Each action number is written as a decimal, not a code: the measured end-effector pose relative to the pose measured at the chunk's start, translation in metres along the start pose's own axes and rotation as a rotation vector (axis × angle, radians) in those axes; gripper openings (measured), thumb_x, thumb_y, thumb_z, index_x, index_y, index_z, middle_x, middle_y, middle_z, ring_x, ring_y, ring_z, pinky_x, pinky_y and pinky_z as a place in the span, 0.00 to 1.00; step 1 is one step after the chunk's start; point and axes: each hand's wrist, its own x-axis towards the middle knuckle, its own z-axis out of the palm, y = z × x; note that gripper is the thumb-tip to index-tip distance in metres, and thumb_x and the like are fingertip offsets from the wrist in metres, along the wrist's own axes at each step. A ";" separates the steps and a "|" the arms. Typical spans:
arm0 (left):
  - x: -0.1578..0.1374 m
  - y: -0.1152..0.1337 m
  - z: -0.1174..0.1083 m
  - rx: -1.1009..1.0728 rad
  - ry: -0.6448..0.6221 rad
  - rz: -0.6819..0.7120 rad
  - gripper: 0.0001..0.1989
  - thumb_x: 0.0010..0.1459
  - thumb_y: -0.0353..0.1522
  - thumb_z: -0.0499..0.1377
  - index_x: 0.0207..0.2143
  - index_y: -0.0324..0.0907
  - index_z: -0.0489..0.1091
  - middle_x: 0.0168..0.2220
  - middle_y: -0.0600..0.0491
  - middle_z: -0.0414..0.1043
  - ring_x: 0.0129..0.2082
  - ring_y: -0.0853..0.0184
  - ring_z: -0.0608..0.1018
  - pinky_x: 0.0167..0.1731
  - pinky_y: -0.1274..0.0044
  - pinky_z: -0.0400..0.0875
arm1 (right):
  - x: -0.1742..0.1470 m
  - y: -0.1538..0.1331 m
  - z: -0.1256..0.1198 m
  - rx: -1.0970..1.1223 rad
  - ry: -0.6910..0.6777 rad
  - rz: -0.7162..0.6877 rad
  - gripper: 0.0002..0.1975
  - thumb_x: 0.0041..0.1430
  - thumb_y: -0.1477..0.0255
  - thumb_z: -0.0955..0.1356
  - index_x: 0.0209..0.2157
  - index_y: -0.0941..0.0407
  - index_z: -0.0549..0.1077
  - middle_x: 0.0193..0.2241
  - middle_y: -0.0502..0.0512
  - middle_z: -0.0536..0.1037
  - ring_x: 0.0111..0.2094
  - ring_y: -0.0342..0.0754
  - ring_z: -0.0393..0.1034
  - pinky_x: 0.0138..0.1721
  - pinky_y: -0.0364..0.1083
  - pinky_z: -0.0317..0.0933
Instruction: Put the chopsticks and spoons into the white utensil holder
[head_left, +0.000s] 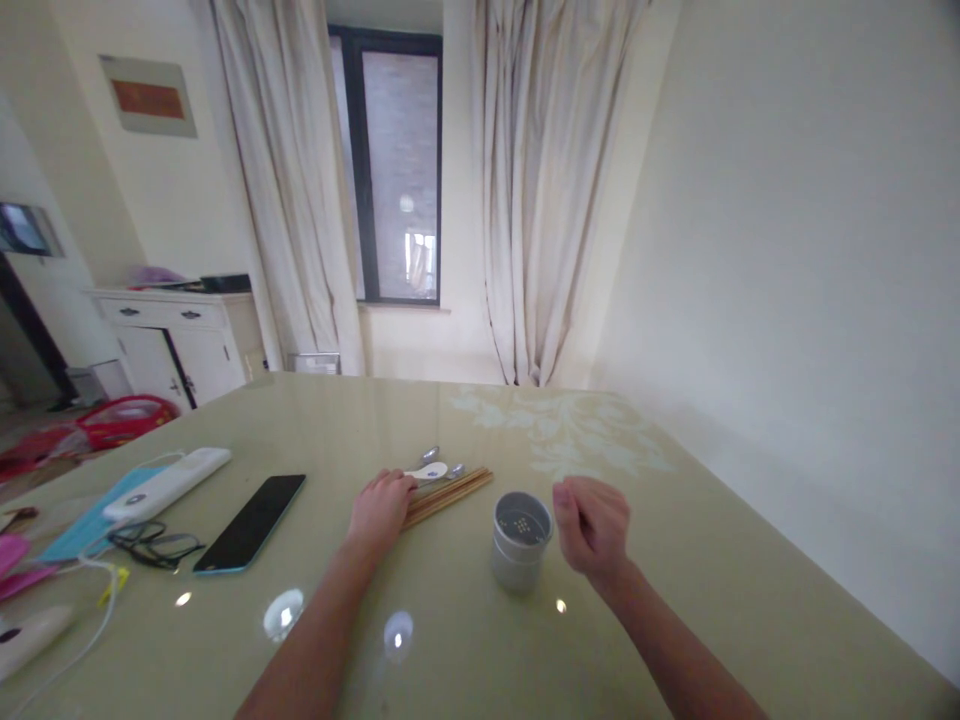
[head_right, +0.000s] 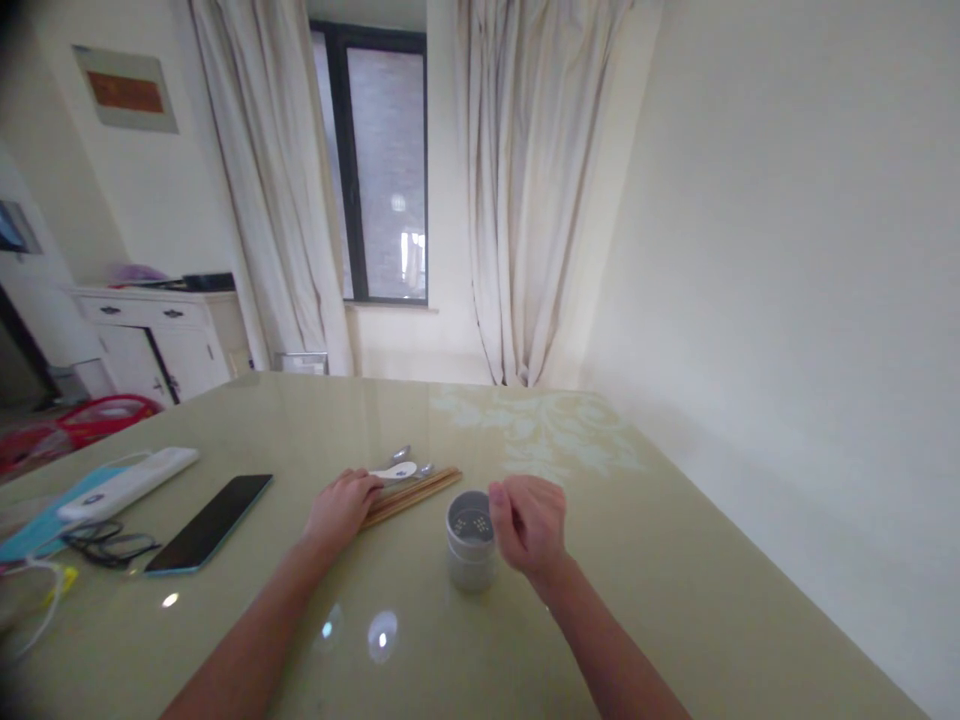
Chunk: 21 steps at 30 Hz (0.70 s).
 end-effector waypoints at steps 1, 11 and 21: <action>0.000 -0.001 0.001 0.004 -0.009 -0.002 0.13 0.72 0.32 0.55 0.47 0.48 0.81 0.48 0.47 0.81 0.53 0.60 0.80 0.52 0.72 0.73 | -0.001 0.007 0.004 -0.013 -0.019 0.043 0.29 0.75 0.54 0.64 0.21 0.54 0.66 0.18 0.45 0.65 0.19 0.42 0.60 0.25 0.44 0.59; 0.001 -0.008 0.006 0.024 -0.089 -0.007 0.15 0.73 0.31 0.53 0.46 0.49 0.81 0.50 0.47 0.81 0.53 0.58 0.82 0.50 0.70 0.74 | -0.011 0.063 0.013 -0.128 -0.163 0.460 0.34 0.69 0.39 0.56 0.18 0.49 0.50 0.15 0.46 0.52 0.18 0.44 0.47 0.22 0.47 0.42; -0.006 0.014 0.006 -0.128 -0.002 0.089 0.12 0.72 0.36 0.57 0.44 0.49 0.82 0.48 0.50 0.82 0.51 0.59 0.81 0.53 0.72 0.72 | -0.019 0.041 0.024 -0.026 -0.286 0.541 0.31 0.69 0.43 0.58 0.21 0.51 0.55 0.19 0.47 0.56 0.23 0.46 0.52 0.26 0.46 0.45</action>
